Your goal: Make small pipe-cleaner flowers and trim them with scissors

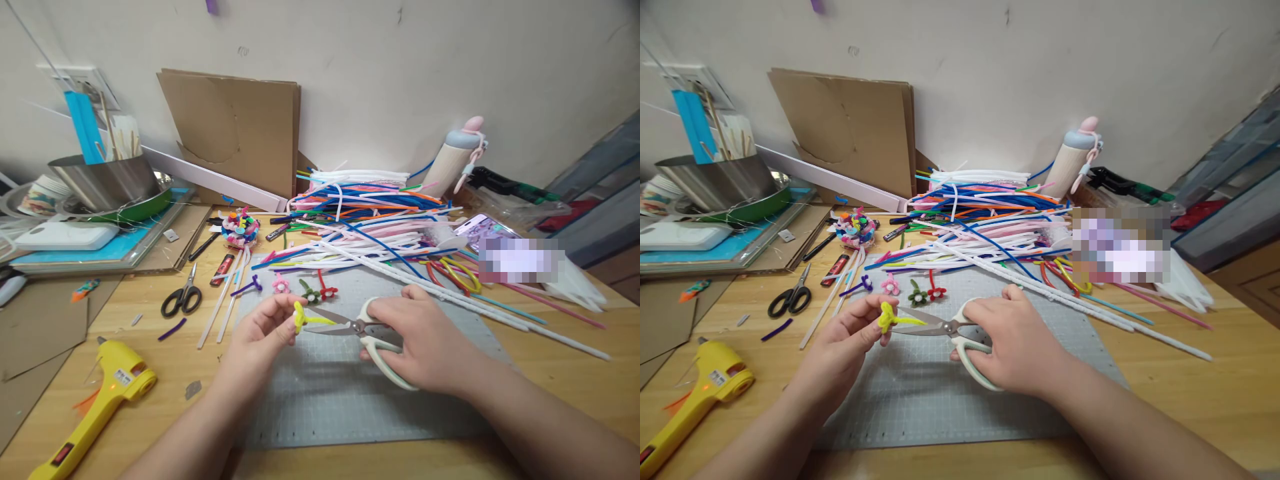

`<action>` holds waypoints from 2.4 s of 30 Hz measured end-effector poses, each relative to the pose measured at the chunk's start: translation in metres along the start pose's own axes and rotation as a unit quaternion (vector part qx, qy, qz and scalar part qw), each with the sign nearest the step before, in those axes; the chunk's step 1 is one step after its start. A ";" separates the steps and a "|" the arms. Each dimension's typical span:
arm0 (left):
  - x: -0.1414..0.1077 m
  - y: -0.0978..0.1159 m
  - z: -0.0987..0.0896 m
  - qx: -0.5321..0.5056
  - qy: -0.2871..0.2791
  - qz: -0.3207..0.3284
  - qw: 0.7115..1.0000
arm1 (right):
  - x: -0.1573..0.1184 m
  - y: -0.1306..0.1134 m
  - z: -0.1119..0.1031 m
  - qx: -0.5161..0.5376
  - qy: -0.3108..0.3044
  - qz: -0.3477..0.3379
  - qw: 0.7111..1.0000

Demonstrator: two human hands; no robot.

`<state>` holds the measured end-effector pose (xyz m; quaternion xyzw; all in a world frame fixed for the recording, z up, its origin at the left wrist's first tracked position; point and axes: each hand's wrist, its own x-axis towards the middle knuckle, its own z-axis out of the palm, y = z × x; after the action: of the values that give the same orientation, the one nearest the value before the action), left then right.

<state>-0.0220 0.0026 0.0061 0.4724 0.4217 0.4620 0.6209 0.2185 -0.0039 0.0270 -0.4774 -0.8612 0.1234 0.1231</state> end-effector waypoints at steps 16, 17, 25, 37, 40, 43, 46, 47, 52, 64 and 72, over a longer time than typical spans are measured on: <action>0.000 0.005 0.005 -0.091 0.020 0.014 0.996 | -0.001 0.001 0.004 0.015 0.011 -0.019 1.000; 0.001 0.006 0.005 -0.095 0.019 0.014 0.995 | -0.001 0.001 0.004 0.016 0.011 -0.019 1.000; 0.002 0.006 0.003 -0.106 0.016 0.024 0.994 | -0.003 0.003 0.004 0.014 0.020 -0.022 0.999; 0.002 0.005 -0.003 -0.052 0.009 0.035 0.998 | -0.003 0.003 0.001 0.003 0.032 -0.030 0.999; 0.002 0.005 -0.003 -0.058 0.008 0.037 0.998 | -0.003 0.003 0.001 -0.009 0.035 -0.033 0.999; 0.002 0.006 -0.002 -0.061 0.013 0.034 0.997 | -0.003 0.003 0.001 -0.022 0.036 -0.035 0.998; 0.002 0.007 -0.002 -0.059 0.017 0.030 0.998 | -0.003 0.004 0.002 -0.035 0.038 -0.038 0.998; 0.002 0.007 -0.002 -0.059 0.018 0.029 0.998 | -0.003 0.004 0.002 -0.038 0.040 -0.039 0.998; 0.001 0.010 -0.001 -0.073 0.009 0.021 0.997 | -0.004 0.005 0.000 -0.052 0.044 -0.038 0.997; 0.000 0.010 0.000 -0.069 -0.013 0.004 0.998 | -0.003 0.005 -0.002 -0.038 0.039 -0.048 0.997; -0.002 0.013 0.005 -0.082 -0.028 0.007 0.996 | -0.002 0.005 -0.002 -0.022 0.040 -0.055 0.997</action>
<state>-0.0195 0.0011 0.0198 0.4357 0.3619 0.4861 0.6655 0.2240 -0.0034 0.0269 -0.4362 -0.8832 0.0787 0.1535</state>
